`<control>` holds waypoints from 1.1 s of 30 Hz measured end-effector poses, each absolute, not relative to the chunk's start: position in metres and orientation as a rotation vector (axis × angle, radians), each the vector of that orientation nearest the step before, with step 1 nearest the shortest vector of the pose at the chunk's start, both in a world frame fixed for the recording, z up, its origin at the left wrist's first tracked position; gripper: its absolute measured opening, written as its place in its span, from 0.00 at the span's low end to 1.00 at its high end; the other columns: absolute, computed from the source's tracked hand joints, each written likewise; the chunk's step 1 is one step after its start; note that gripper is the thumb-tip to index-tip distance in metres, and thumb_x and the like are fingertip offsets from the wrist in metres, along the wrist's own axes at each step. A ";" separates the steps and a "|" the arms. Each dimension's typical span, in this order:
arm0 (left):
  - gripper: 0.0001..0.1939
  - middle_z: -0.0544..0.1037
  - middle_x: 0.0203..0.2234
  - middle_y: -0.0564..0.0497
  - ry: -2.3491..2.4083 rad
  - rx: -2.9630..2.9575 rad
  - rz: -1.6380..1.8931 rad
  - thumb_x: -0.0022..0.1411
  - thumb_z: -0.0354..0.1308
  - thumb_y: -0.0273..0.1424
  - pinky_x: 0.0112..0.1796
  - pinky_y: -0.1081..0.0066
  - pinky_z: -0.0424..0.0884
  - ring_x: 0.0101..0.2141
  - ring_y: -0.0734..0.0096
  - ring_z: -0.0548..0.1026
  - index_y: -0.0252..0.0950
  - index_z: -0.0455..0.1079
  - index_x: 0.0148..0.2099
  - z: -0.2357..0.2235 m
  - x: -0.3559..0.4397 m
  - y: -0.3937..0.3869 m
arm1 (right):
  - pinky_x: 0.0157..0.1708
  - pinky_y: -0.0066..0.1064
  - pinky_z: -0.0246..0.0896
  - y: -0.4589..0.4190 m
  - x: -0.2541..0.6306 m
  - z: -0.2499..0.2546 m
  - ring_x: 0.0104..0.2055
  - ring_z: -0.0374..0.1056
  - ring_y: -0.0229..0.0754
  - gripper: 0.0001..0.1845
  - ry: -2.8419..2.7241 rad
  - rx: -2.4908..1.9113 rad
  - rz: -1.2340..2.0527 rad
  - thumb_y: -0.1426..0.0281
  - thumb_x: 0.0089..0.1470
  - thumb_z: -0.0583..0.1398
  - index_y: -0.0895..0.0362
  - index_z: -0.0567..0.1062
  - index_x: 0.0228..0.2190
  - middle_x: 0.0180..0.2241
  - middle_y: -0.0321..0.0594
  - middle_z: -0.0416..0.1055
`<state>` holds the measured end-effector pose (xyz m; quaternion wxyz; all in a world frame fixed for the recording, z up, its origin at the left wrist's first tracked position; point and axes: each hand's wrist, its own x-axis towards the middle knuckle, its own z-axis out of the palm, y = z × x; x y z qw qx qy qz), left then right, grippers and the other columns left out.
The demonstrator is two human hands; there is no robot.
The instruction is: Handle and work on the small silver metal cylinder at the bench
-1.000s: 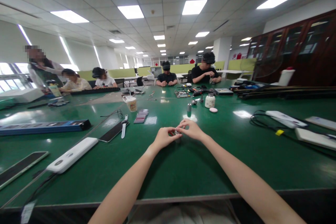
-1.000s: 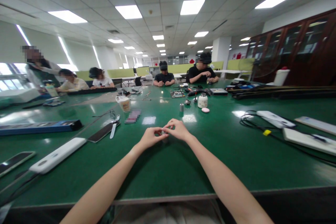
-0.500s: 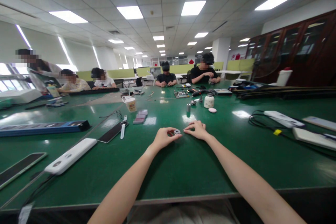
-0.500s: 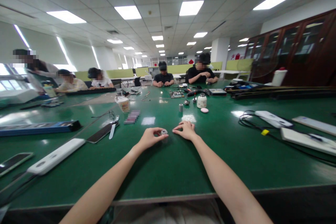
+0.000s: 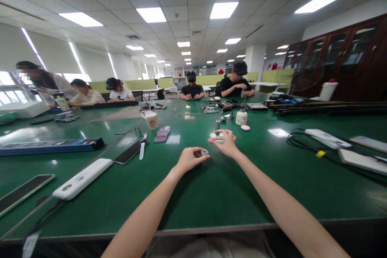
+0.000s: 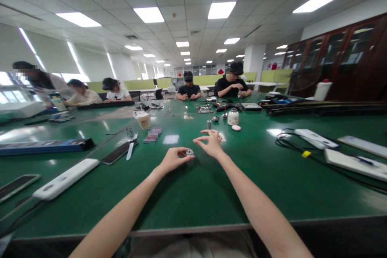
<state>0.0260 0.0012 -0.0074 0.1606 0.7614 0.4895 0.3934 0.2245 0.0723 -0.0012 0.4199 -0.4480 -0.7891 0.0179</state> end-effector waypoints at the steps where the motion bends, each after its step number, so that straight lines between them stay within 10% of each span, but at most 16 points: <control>1: 0.24 0.82 0.32 0.48 1.402 2.178 1.122 0.52 0.61 0.49 0.33 0.72 0.71 0.30 0.67 0.77 0.36 0.78 0.42 -0.007 0.026 0.001 | 0.53 0.51 0.44 0.069 0.221 0.001 0.55 0.51 0.55 0.12 -2.009 -1.088 0.062 0.52 0.52 0.61 0.41 0.82 0.33 0.51 0.38 0.68; 14: 0.21 0.81 0.28 0.50 1.398 2.218 1.102 0.54 0.61 0.46 0.31 0.73 0.69 0.28 0.68 0.77 0.36 0.78 0.41 -0.008 0.024 0.002 | 0.52 0.46 0.44 0.053 0.210 0.002 0.52 0.55 0.50 0.09 -2.206 -0.919 0.161 0.55 0.51 0.63 0.42 0.82 0.30 0.47 0.37 0.72; 21: 0.22 0.82 0.32 0.48 1.384 2.173 1.128 0.52 0.62 0.47 0.33 0.72 0.71 0.30 0.68 0.77 0.37 0.78 0.41 -0.009 0.025 0.003 | 0.51 0.43 0.46 0.062 0.214 0.003 0.45 0.63 0.46 0.32 -2.005 -0.958 0.297 0.52 0.61 0.50 0.52 0.75 0.13 0.34 0.38 0.77; 33: 0.18 0.82 0.34 0.48 1.369 2.123 1.303 0.56 0.60 0.45 0.38 0.70 0.71 0.34 0.67 0.77 0.37 0.79 0.39 -0.007 0.025 0.005 | 0.49 0.38 0.47 0.072 0.223 -0.028 0.42 0.65 0.44 0.34 -2.207 -1.112 0.287 0.52 0.63 0.44 0.52 0.78 0.18 0.29 0.38 0.75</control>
